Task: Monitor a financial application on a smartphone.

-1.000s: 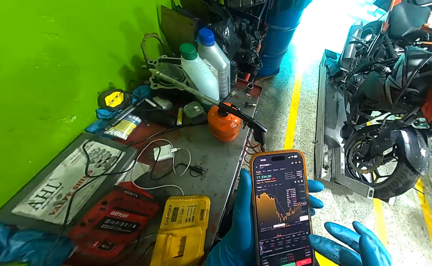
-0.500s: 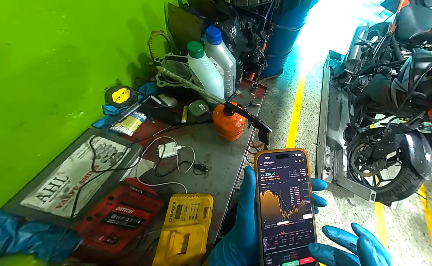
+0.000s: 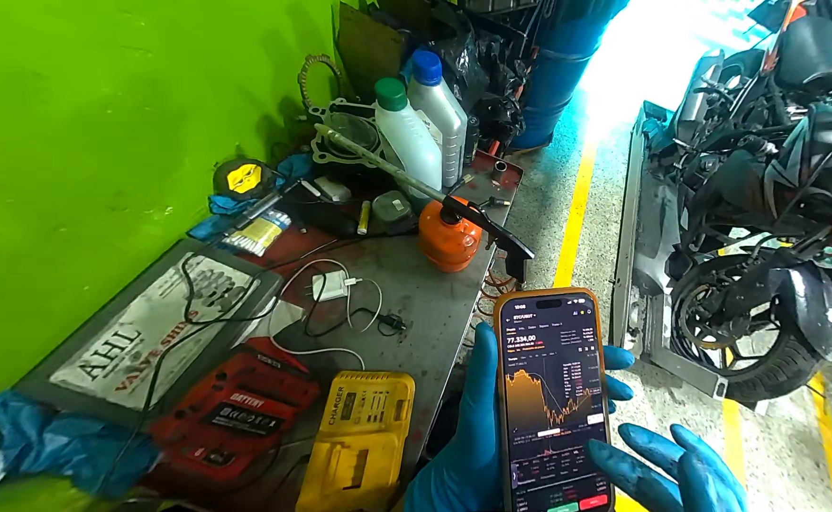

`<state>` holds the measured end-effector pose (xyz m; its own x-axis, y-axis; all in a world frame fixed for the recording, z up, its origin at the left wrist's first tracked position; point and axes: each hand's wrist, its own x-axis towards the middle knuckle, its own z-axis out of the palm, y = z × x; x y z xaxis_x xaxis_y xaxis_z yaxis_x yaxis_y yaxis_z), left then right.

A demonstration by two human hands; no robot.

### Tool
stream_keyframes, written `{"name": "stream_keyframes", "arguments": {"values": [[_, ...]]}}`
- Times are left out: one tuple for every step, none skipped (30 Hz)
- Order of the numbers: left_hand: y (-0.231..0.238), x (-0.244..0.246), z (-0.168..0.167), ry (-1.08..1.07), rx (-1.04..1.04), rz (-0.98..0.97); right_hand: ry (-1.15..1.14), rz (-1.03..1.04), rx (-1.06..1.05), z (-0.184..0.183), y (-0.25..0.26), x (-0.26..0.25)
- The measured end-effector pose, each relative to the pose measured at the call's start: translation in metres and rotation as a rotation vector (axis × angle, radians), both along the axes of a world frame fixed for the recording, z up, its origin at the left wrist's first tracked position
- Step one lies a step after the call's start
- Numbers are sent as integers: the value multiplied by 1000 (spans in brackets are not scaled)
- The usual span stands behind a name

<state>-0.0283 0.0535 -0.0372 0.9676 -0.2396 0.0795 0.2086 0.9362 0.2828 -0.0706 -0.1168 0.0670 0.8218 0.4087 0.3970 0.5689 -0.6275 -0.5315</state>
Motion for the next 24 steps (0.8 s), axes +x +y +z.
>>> {"name": "stream_keyframes", "arguments": {"values": [[-4, 1, -19, -74, 1, 37, -6, 10, -5, 0, 2, 1], [-6, 1, -27, -98, 10, 85, -11, 19, -14, 0, 4, 2], [-6, 0, -26, -121, 9, 102, -16, 30, -25, 1, 6, 4], [-2, 1, -15, -151, 1, 101, -18, 40, -35, 2, 8, 5], [4, 2, 9, -134, -7, 86, -22, 47, -49, 3, 10, 7], [11, 3, 44, -9, 20, 81, -24, 53, -64, 4, 13, 9], [16, 4, 65, 40, 45, 70, -27, 56, -69, 4, 15, 11], [18, 4, 73, 60, 54, 74, -30, 58, -74, 3, 16, 12], [18, 4, 72, 66, 57, 93, -32, 61, -76, 2, 17, 13], [15, 4, 64, 53, 59, 116, -30, 64, -71, 2, 16, 13], [12, 3, 44, 0, 42, 131, -27, 62, -58, 4, 14, 12], [7, 2, 8, -131, 11, 123, -23, 55, -45, 5, 13, 12], [3, -1, -15, -148, 17, 122, -14, 46, -40, 6, 11, 11], [-1, -4, -26, -97, 32, 125, -8, 42, -35, 6, 9, 10], [-3, -6, -29, -38, 40, 127, -4, 41, -27, 4, 9, 10], [-4, -7, -30, -2, 37, 125, 1, 43, -21, 2, 9, 10], [-4, -6, -30, 6, 21, 123, -1, 44, -14, 1, 9, 10], [-3, -5, -30, -29, 20, 121, -6, 43, -13, 0, 11, 11], [0, -3, -27, -86, 18, 119, -10, 45, -16, 0, 12, 11], [5, -1, -16, -133, 17, 117, -11, 51, -23, 1, 14, 12], [11, 1, 7, -114, 28, 115, -12, 58, -40, 3, 16, 13], [16, 2, 41, 15, 66, 121, -15, 60, -62, 4, 19, 15], [20, 4, 61, 72, 77, 111, -17, 61, -79, 3, 21, 16], [22, 5, 68, 78, 64, 99, -17, 62, -85, 2, 22, 17]]}}
